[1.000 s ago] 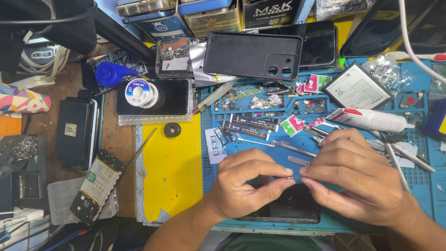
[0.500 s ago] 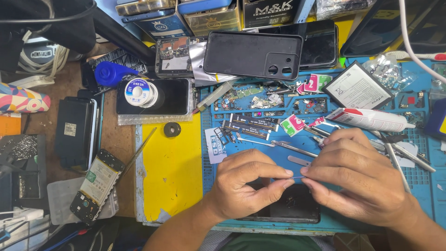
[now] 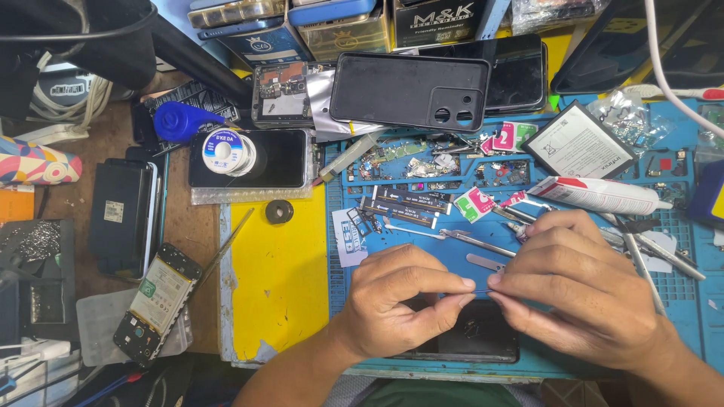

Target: Reassembling a mobile phone by placing small internal components and screws using tweezers at a repair station.

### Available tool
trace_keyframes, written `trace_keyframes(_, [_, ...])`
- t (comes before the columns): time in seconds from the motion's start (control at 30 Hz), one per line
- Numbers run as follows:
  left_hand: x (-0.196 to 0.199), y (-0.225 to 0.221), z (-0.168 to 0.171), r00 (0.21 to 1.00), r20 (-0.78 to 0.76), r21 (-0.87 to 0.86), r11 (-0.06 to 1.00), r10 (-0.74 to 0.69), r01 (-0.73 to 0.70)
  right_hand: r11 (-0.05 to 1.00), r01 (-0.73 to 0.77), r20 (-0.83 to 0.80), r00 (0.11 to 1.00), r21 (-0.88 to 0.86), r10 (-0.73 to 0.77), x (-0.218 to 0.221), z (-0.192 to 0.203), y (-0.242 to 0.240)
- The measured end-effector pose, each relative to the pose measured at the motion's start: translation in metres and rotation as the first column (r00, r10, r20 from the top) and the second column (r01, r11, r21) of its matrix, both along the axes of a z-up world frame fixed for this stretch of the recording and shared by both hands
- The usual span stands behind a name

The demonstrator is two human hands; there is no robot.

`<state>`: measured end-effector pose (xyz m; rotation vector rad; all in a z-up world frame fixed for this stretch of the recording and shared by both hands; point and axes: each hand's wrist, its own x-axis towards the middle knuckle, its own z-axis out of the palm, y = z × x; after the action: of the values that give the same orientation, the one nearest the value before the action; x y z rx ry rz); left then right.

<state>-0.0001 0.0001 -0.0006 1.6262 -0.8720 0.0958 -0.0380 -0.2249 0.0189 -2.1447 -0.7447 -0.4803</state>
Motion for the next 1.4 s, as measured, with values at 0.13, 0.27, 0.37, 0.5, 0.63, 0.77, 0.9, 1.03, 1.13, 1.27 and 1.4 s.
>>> trace_keyframes(0.13, [0.0,0.0,0.0,1.0,0.006,0.004,1.0,-0.004,0.004,1.0,-0.004,-0.003,1.0,-0.001,0.004,0.0,0.0,-0.001])
trace_keyframes(0.27, [0.001,0.0,-0.003,1.0,0.03,-0.01,1.0,0.003,-0.002,0.996,0.018,0.027,1.0,-0.089,-0.015,0.005,-0.003,-0.009])
trace_keyframes(0.37, [0.001,0.001,-0.014,0.997,0.076,0.02,1.0,0.014,-0.015,0.961,0.238,-0.038,0.969,-0.141,-0.246,-0.001,-0.031,-0.061])
trace_keyframes(0.5, [0.002,-0.001,-0.016,0.989,0.15,0.068,0.998,-0.008,-0.002,0.869,0.487,-0.121,0.86,-0.09,-0.495,-0.014,-0.069,-0.109])
trace_keyframes(0.63, [0.003,-0.003,-0.017,0.987,0.162,0.103,0.995,-0.013,-0.003,0.8,0.598,-0.186,0.782,-0.046,-0.595,-0.005,-0.06,-0.1])
trace_keyframes(0.77, [0.006,-0.003,-0.017,0.984,0.178,0.123,0.992,0.015,-0.038,0.79,0.569,-0.172,0.775,-0.229,-0.608,0.011,-0.037,-0.093])
trace_keyframes(0.9, [0.008,-0.004,-0.019,0.986,0.167,0.126,0.991,0.028,-0.05,0.77,0.547,-0.154,0.774,-0.329,-0.615,0.018,-0.027,-0.089])
trace_keyframes(1.03, [0.01,-0.004,-0.02,0.985,0.168,0.155,0.986,0.034,-0.06,0.852,0.397,-0.054,0.896,-0.341,-0.44,0.025,-0.034,-0.085])
trace_keyframes(1.13, [0.01,-0.004,-0.021,0.986,0.162,0.169,0.984,0.027,-0.055,0.837,0.328,-0.071,0.916,-0.437,-0.396,0.027,-0.049,-0.087])
trace_keyframes(1.27, [0.009,-0.003,-0.024,0.986,0.164,0.18,0.983,0.006,-0.035,0.787,0.342,-0.031,0.909,-0.514,-0.416,0.027,-0.062,-0.091])
trace_keyframes(1.4, [0.007,-0.003,-0.026,0.985,0.173,0.176,0.984,0.006,-0.037,0.809,0.389,0.006,0.902,-0.441,-0.431,0.028,-0.053,-0.097])
